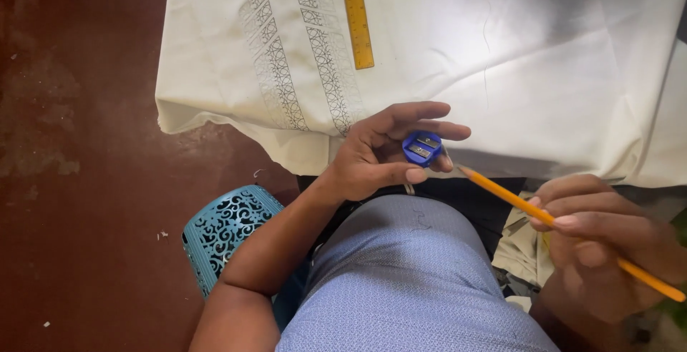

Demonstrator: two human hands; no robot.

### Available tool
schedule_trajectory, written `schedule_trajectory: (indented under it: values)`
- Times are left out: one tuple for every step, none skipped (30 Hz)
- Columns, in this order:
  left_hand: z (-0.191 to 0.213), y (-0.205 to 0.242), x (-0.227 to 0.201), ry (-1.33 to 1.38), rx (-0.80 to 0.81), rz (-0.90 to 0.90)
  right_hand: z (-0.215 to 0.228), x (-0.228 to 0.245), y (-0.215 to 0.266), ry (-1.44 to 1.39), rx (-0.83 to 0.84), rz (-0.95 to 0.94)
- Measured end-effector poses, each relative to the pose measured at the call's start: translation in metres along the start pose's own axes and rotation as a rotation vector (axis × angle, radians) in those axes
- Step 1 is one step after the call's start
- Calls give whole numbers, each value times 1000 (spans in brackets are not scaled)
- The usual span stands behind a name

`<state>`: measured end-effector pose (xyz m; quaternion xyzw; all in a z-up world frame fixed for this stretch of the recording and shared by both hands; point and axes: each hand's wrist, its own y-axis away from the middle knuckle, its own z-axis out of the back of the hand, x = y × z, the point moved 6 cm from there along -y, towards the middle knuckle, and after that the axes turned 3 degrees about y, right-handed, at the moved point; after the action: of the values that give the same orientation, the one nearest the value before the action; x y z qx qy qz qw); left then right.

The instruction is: The person uses a ruler and a pencil to draw straight lines and geometric patterns on a piece of white fabric. They also sharpen the pencil with a sharpener during the process.

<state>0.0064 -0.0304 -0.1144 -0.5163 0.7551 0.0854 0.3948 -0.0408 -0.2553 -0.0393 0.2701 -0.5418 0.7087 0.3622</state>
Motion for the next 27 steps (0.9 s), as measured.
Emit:
schedule_trajectory:
  values:
    - [0,0,3,36,0,9,-7,7,-5,23,-28,-12]
    - [-2,0,3,36,1,14,-8,10,-6,23,-32,-16]
    - [-3,0,2,6,-12,13,-11,10,-8,24,7,-69]
    - [-4,0,1,-25,-24,12,-15,10,-10,24,46,-123]
    - [-6,-1,-1,-25,-26,12,-16,8,-9,23,47,-125]
    - [-7,-1,-1,-51,-29,32,-17,7,-8,18,29,-112]
    - [-8,-1,-1,-76,-34,52,-18,6,-7,14,12,-102]
    - [-7,0,0,-74,-37,53,-19,9,-7,13,14,-106]
    - [-9,-1,1,-103,0,41,-20,10,-7,20,34,-134]
    - [-11,-1,1,-132,37,29,-22,11,-7,26,54,-163]
    - [-11,-2,0,-130,36,32,-20,10,-8,26,54,-167]
    - [-11,-2,-1,-196,36,47,-20,8,-9,46,96,-196]
    - [-11,-3,-2,-261,35,59,-20,5,-9,66,141,-224]
    - [-12,-3,-5,-259,33,61,-10,1,-6,66,142,-227]
    - [-12,-4,-10,-300,40,35,-7,-3,-4,-161,227,-235]
    - [-12,-5,-16,-341,47,10,-4,-6,0,-390,311,-244]
    - [-9,-7,-21,-338,38,11,3,-4,-3,-393,317,-250]
    - [-8,-8,-27,-399,53,12,4,-5,-2,-364,419,-322]
    - [-6,-9,-32,-461,70,15,5,-6,-1,-333,518,-392]
    - [-5,-11,-39,-459,63,17,-5,7,-6,-337,523,-397]
    - [-7,-14,-46,-587,112,18,-10,13,-12,-51,467,-433]
    - [-9,-17,-52,-715,162,21,-12,20,-18,233,409,-468]
    - [-11,-19,-55,-714,162,25,-10,10,-5,231,409,-472]
    - [-13,-20,-56,-757,176,33,-3,-4,7,523,416,-493]
    - [-15,-23,-57,-800,194,39,5,-15,19,815,413,-506]
    - [-17,-23,-52,-798,198,41,4,-24,25,816,411,-511]
    - [-17,-24,-49,-740,168,30,-2,-19,26,824,385,-240]
